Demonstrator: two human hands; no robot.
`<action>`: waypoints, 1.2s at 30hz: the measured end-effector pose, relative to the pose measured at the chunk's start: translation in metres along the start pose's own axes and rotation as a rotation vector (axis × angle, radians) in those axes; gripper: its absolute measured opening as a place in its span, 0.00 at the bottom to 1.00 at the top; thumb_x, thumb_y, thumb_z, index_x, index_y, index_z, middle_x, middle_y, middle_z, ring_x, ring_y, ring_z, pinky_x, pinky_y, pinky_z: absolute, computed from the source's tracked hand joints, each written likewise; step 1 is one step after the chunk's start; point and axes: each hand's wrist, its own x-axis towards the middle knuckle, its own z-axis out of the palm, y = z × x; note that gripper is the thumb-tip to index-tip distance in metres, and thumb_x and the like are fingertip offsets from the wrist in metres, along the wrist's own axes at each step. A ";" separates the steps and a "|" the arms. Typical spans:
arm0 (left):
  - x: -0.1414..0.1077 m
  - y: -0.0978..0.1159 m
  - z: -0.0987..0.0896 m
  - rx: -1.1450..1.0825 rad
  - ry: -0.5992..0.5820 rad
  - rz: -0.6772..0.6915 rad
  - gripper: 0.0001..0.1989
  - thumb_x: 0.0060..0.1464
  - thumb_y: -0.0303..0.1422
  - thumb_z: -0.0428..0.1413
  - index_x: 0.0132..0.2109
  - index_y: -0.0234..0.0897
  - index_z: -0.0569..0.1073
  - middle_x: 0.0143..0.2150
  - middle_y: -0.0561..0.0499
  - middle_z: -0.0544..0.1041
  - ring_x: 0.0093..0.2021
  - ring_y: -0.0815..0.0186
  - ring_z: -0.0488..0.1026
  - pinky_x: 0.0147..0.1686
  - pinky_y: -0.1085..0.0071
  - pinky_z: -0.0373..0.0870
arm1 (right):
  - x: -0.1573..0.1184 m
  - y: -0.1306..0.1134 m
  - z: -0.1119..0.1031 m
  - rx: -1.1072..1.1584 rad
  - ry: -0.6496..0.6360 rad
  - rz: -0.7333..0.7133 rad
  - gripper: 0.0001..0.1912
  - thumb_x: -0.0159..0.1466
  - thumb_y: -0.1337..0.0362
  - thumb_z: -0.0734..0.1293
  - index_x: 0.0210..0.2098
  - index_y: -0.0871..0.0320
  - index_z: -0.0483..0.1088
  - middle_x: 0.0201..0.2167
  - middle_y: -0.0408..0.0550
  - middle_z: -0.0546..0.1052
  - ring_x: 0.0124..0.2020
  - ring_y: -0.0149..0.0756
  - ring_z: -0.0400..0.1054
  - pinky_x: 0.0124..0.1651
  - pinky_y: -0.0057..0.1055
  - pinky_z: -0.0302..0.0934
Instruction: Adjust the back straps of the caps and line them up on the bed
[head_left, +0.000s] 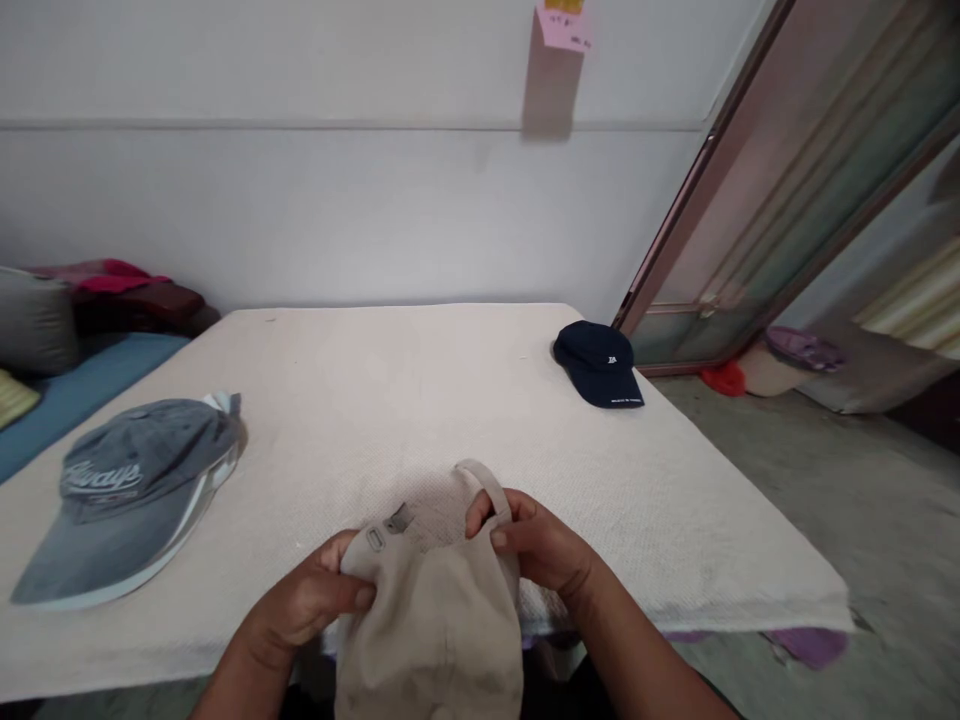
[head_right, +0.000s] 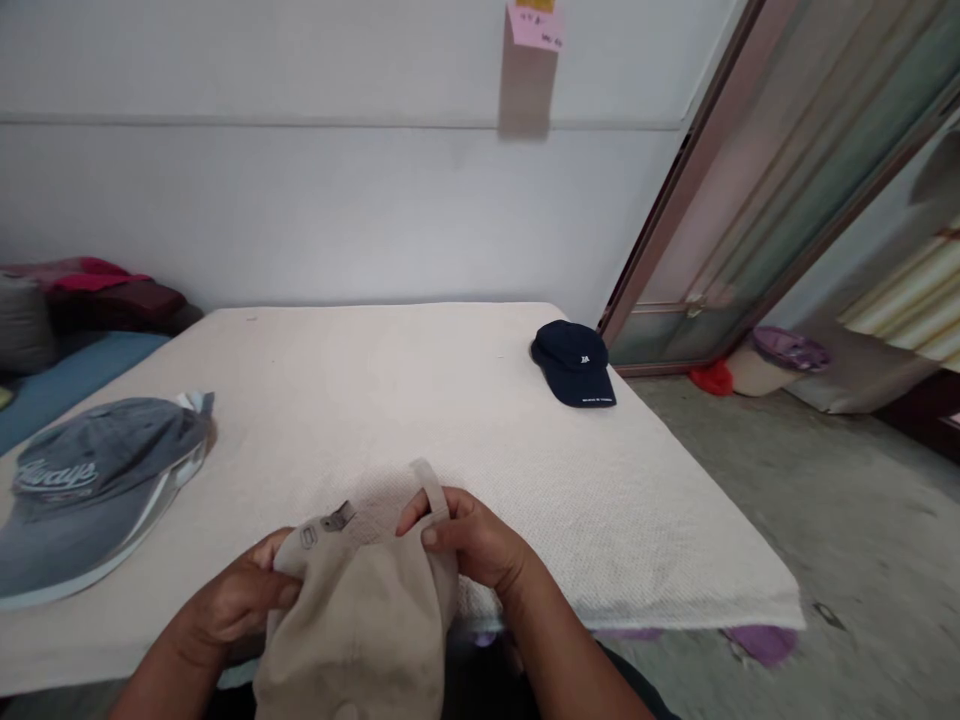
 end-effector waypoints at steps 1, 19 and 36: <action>0.001 0.000 0.002 -0.008 0.006 0.010 0.19 0.42 0.28 0.66 0.45 0.39 0.79 0.36 0.47 0.82 0.34 0.60 0.78 0.34 0.69 0.74 | 0.000 -0.001 0.001 -0.008 0.002 -0.006 0.15 0.50 0.60 0.74 0.34 0.63 0.75 0.27 0.45 0.73 0.25 0.29 0.66 0.28 0.25 0.57; 0.019 0.009 0.027 0.105 0.251 0.035 0.10 0.54 0.30 0.57 0.44 0.37 0.78 0.37 0.47 0.81 0.35 0.62 0.76 0.38 0.68 0.69 | 0.021 -0.004 0.005 0.044 0.309 -0.285 0.14 0.66 0.56 0.61 0.38 0.60 0.70 0.16 0.36 0.64 0.13 0.21 0.45 0.20 0.25 0.44; 0.022 0.008 0.037 0.183 0.379 0.124 0.10 0.49 0.36 0.61 0.38 0.36 0.78 0.31 0.49 0.81 0.30 0.61 0.75 0.34 0.69 0.68 | 0.032 -0.009 0.001 -0.138 0.432 -0.235 0.11 0.58 0.59 0.66 0.32 0.62 0.71 0.22 0.40 0.65 0.18 0.22 0.53 0.21 0.24 0.43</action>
